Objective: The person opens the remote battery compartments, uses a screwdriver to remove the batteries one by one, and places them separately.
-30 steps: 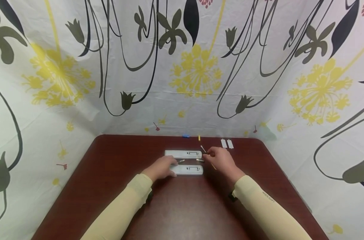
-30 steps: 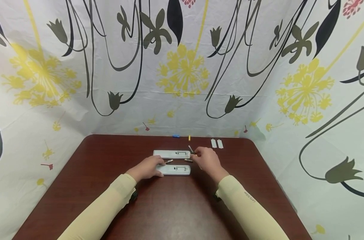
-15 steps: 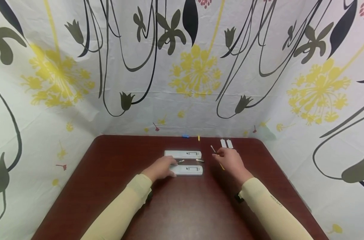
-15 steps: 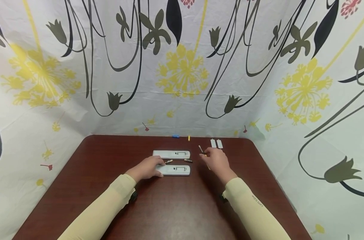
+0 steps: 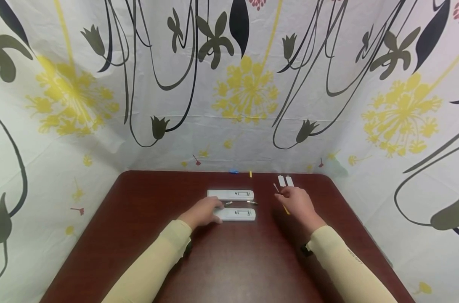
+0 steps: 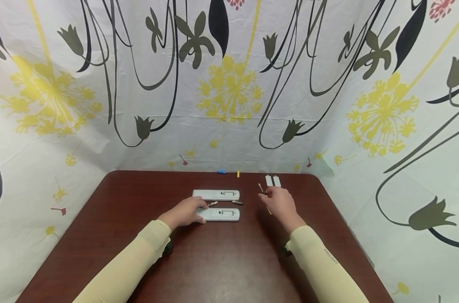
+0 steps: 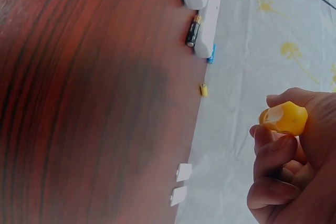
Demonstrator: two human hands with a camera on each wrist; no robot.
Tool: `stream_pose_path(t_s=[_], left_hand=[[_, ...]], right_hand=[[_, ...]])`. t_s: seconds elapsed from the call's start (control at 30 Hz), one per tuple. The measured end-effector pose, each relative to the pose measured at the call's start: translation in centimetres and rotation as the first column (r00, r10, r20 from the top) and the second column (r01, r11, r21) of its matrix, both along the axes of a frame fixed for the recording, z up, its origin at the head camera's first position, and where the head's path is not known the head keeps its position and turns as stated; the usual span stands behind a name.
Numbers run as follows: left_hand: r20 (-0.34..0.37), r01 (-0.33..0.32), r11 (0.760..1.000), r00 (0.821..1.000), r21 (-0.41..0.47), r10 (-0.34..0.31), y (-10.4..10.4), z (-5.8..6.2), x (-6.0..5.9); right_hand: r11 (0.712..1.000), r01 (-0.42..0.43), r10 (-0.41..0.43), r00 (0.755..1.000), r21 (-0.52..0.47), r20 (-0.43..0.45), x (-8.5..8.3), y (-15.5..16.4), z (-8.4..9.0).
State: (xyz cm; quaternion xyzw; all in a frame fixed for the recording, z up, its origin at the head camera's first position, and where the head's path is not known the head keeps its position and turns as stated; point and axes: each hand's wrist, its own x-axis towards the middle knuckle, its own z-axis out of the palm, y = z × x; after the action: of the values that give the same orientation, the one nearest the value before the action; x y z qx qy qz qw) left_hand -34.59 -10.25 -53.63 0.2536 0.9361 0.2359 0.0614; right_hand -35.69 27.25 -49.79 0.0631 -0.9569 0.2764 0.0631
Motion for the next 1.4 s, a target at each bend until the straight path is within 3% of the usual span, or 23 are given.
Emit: stream_pose_path(t_s=[0.93,1.4], left_hand=[[-0.013,0.012,1.0,1.0,0.007,-0.011,0.0,-0.2,-0.1],[-0.019,0.018,1.0,1.0,0.003,-0.018,-0.1,-0.4,-0.2]], right_hand=[[0.998,0.057,-0.056,0.998,0.019,-0.032,-0.4,3.6,-0.2],[0.997,0.079,-0.079,0.997,0.0,0.014,-0.4,4.3,-0.2]])
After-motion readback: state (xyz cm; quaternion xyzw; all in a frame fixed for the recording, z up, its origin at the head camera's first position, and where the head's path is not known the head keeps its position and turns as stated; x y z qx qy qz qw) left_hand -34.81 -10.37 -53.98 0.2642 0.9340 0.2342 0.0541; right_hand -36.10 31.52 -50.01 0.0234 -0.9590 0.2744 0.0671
